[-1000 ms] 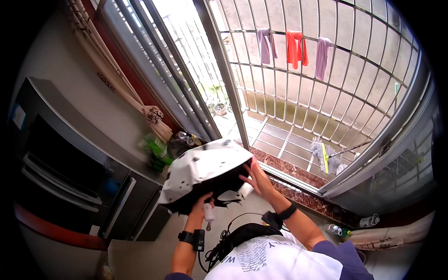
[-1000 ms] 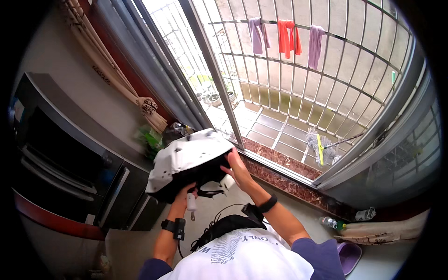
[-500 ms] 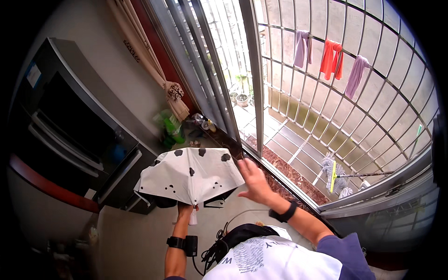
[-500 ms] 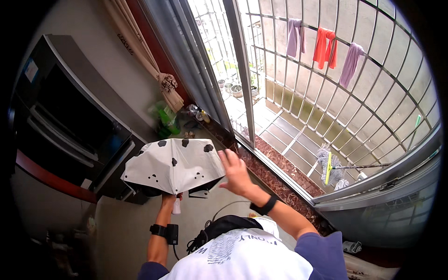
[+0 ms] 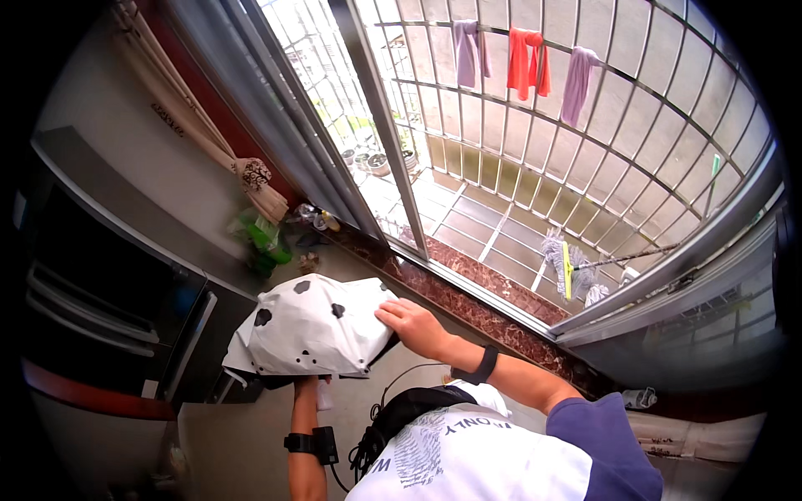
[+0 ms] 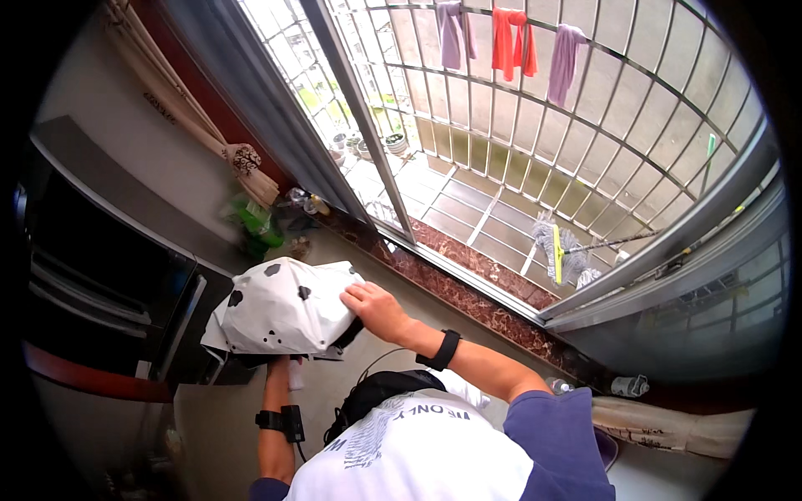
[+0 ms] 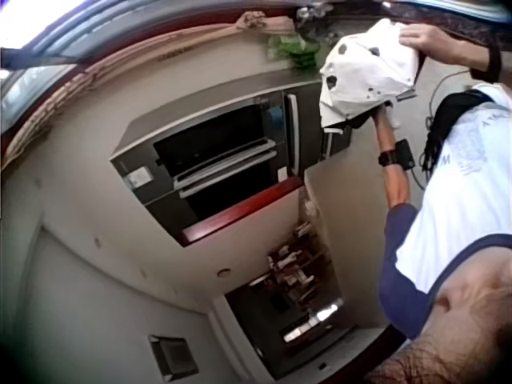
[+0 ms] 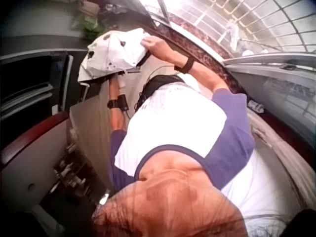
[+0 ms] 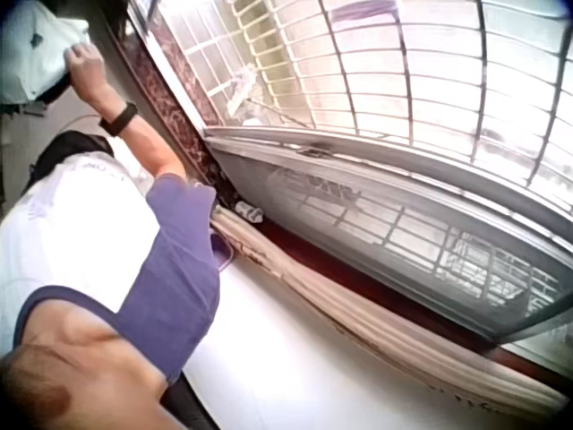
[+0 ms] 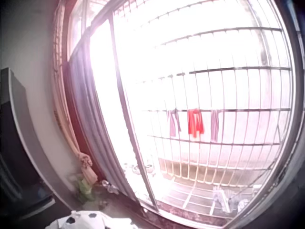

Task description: The person folds a white umbrella with black spots by hand, smoothing the fabric and securing the closure strap.

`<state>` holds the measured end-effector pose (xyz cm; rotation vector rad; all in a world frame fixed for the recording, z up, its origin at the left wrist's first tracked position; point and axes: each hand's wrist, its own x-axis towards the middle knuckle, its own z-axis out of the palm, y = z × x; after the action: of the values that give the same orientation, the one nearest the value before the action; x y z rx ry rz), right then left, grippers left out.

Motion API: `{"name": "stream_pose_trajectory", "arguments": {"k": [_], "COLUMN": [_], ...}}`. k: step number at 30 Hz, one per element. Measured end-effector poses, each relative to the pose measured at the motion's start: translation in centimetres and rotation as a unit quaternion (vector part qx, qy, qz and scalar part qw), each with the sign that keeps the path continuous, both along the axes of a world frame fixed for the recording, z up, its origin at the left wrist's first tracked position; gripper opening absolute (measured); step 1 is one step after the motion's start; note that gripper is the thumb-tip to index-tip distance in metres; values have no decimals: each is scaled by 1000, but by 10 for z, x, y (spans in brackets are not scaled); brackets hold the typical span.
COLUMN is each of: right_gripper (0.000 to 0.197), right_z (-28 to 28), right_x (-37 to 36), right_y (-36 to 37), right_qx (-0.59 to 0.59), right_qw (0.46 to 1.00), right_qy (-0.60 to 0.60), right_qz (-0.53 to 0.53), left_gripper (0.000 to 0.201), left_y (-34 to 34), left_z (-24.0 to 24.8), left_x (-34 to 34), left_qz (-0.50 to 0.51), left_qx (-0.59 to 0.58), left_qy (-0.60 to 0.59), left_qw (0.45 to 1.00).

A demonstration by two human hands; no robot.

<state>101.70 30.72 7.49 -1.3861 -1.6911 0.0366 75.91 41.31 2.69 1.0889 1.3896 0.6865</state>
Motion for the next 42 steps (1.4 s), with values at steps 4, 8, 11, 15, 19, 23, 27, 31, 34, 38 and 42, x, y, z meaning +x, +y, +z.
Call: {"name": "stream_pose_trajectory", "arguments": {"k": [4, 8, 11, 15, 19, 23, 27, 31, 34, 38, 42], "right_gripper": [33, 47, 53, 37, 41, 41, 66, 58, 29, 20, 17], "right_z": [-18, 4, 8, 3, -10, 39, 51, 61, 66, 58, 67], "right_x": [26, 33, 49, 111, 197, 213, 221, 245, 253, 273, 259], "right_y": [-9, -19, -12, 19, 80, 158, 253, 287, 309, 312, 333], "right_qx": [-103, -164, -177, -186, -87, -186, -170, -17, -118, -48, -40], "right_qw": [991, 969, 961, 969, 978, 955, 953, 968, 956, 970, 980], "right_qy": [62, 124, 114, 162, 118, 68, 59, 5, 95, 32, 99], "right_qz": [55, 141, 177, -28, -147, -220, -242, -250, -251, -236, -165], "left_gripper": [12, 11, 11, 11, 12, 27, 29, 33, 38, 33, 28], "left_y": [-4, -4, -3, -6, -20, -30, -30, -9, -5, 15, 34], "left_z": [0, 3, 6, 7, 40, 1, -81, -48, -48, -33, -28], "left_x": [-6, -11, -26, -55, -61, -129, -200, -169, -166, -147, -134], "left_qz": [7, 21, 44, 81, 94, 116, 148, 82, 162, 198, 194], "left_qx": [-1, 8, 19, 19, 21, -11, 159, -5, 4, -2, -9], "left_qy": [1, -7, -4, 24, 165, 223, 206, 228, 220, 109, 83], "left_qw": [1000, 1000, 999, 996, 982, 968, 954, 970, 962, 974, 977]}}
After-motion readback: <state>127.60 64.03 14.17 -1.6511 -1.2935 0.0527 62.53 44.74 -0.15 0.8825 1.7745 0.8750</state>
